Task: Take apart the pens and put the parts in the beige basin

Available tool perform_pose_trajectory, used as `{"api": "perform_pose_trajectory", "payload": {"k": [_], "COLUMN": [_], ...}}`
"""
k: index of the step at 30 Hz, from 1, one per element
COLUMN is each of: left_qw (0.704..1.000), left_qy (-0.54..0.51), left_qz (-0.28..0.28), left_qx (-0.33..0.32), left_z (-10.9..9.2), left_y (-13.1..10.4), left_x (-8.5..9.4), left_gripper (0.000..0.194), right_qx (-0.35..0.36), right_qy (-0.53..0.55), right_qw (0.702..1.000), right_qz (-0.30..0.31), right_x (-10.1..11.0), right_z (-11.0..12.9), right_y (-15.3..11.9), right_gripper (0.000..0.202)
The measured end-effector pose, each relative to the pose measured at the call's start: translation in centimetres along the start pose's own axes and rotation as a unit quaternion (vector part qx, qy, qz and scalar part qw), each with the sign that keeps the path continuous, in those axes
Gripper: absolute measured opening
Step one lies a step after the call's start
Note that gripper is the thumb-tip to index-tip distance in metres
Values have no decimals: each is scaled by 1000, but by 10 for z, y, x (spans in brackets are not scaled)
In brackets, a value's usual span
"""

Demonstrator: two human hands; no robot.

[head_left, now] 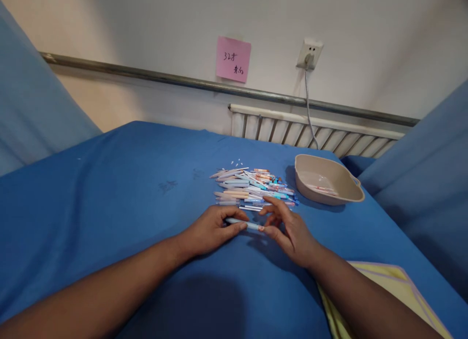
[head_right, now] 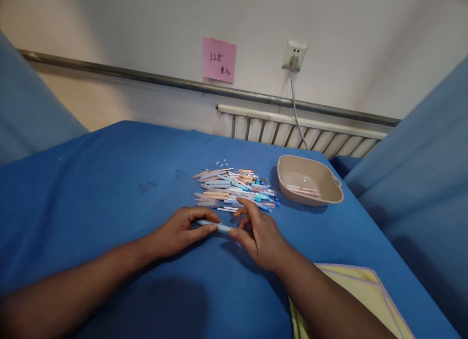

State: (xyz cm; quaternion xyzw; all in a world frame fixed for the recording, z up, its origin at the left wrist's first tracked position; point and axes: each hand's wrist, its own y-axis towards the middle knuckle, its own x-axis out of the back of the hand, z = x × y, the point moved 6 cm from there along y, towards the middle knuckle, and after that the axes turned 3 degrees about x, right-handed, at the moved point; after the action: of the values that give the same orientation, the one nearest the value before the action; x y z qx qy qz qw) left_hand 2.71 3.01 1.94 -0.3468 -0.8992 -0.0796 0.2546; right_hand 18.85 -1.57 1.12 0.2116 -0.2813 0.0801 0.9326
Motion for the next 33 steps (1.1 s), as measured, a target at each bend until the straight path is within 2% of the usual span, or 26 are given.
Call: {"api": "perform_pose_trajectory", "payload": {"k": [1,5,7,11,15,19,24,30,33], "left_qw": [1000,1000,1000,1000,998,995,987,985,988], "left_qy": [1,-4,-7,-10,-38,-89,-119,-108,-88], "left_qz": [-4,-9,-5,-24,-43,23,93,127,124], "left_qx": [2,-2,-5,14,31,40,61,49,29], "left_z": [0,1,1,5,9,6,4,3,1], "left_y": [0,-1,-1,1,3,1,-4,-5,-4], "left_x": [0,0,-1,2,7,-3,-17,-20,-20], "left_gripper": [20,20,20,21,22,25,29,26,23], "right_qx": [5,6,-7,-13,2,0,-22,-3,21], "right_qy": [-3,-1,33,52,40,67,60,74,76], "right_qw": [1000,1000,999,999,998,993,993,996,996], "right_qz": [-4,-26,-34,-9,-54,-100,-96,-50,-43], "right_x": [0,-1,0,-5,1,8,6,3,3], "right_z": [1,1,-1,-3,1,4,-3,5,17], "right_y": [0,2,2,3,4,4,4,3,2], "right_gripper": [51,30,33,47,22,13,20,27,18]}}
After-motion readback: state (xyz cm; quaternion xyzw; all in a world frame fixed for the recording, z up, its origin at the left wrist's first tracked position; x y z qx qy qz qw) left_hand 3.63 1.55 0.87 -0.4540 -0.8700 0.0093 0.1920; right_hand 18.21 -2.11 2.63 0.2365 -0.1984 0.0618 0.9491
